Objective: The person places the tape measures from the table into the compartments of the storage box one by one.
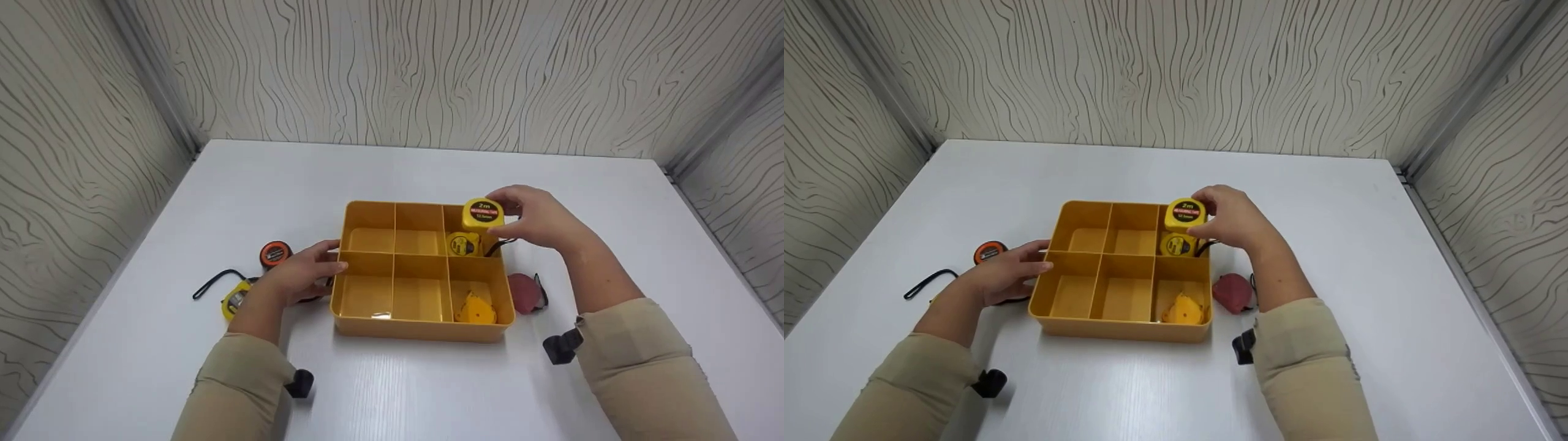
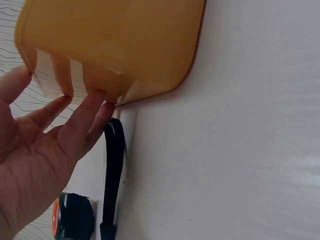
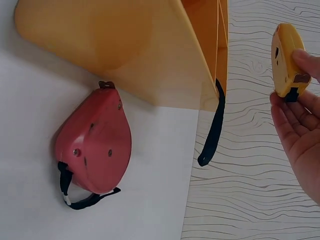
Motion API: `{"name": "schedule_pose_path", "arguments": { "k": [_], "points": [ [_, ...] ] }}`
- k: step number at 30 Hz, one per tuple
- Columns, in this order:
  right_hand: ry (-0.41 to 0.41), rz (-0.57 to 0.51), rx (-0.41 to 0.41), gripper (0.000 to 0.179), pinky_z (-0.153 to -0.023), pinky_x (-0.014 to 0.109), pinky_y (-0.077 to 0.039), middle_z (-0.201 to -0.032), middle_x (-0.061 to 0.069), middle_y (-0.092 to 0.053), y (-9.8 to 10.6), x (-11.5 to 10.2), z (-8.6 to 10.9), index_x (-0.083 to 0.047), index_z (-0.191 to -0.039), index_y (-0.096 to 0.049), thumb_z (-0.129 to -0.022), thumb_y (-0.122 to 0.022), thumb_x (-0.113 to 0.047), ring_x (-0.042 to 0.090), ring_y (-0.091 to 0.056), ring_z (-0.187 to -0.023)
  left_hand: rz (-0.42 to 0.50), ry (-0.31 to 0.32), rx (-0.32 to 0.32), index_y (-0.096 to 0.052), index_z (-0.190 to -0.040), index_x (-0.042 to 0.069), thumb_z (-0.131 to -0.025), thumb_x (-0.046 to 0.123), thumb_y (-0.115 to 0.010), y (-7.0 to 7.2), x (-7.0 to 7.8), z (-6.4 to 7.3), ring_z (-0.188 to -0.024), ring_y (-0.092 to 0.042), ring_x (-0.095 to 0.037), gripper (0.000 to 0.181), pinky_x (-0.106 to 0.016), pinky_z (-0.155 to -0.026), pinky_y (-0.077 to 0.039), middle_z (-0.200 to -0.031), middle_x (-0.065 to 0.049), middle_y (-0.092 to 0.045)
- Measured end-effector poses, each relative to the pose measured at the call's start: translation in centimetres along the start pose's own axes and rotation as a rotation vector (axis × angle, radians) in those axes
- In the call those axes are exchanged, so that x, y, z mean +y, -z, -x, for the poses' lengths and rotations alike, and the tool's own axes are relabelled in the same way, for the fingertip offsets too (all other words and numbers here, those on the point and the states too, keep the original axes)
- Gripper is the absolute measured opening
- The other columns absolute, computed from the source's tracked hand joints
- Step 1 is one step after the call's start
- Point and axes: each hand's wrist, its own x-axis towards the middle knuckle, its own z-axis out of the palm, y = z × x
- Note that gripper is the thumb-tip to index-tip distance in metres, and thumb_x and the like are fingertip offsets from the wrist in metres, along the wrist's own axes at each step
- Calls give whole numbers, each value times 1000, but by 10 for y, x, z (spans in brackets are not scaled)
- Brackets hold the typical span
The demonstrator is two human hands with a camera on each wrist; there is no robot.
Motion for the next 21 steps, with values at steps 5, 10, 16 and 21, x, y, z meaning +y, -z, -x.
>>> {"name": "schedule_pose_path", "arguments": {
  "k": [5,10,16,21],
  "points": [
    [-9,8,-19,54,-97,46,-40,-119,5,-54,-7,-7,-9,-11,-124,-53,-76,-74,-25,26,-49,-116,-8,11,1,-37,-139,30,-81,26,-69,0,1,2,-120,-46,-20,66,-41,-93,-45,-134,2,-44],
    [1,45,-28,55,-97,46,-40,-118,7,-55,-13,-15,-17,-10,-123,-53,-75,-75,-25,26,-51,-113,-14,17,0,-38,-138,31,-80,28,-70,1,0,1,-120,-46,-20,66,-41,-93,-45,-133,2,-45],
    [-19,72,-63,56,-91,43,-46,-115,6,-55,-18,-24,-26,-11,-123,-53,-74,-76,-25,23,-53,-107,-16,12,0,-38,-138,30,-79,29,-71,2,0,1,-119,-47,-19,67,-41,-93,-45,-133,2,-45],
    [-22,66,-87,54,-90,43,-46,-113,6,-55,-23,-28,-31,-11,-122,-53,-74,-76,-22,24,-53,-104,-10,16,-5,-38,-139,29,-81,27,-70,0,3,3,-119,-47,-20,66,-42,-93,-45,-134,0,-44]
  ]
}}
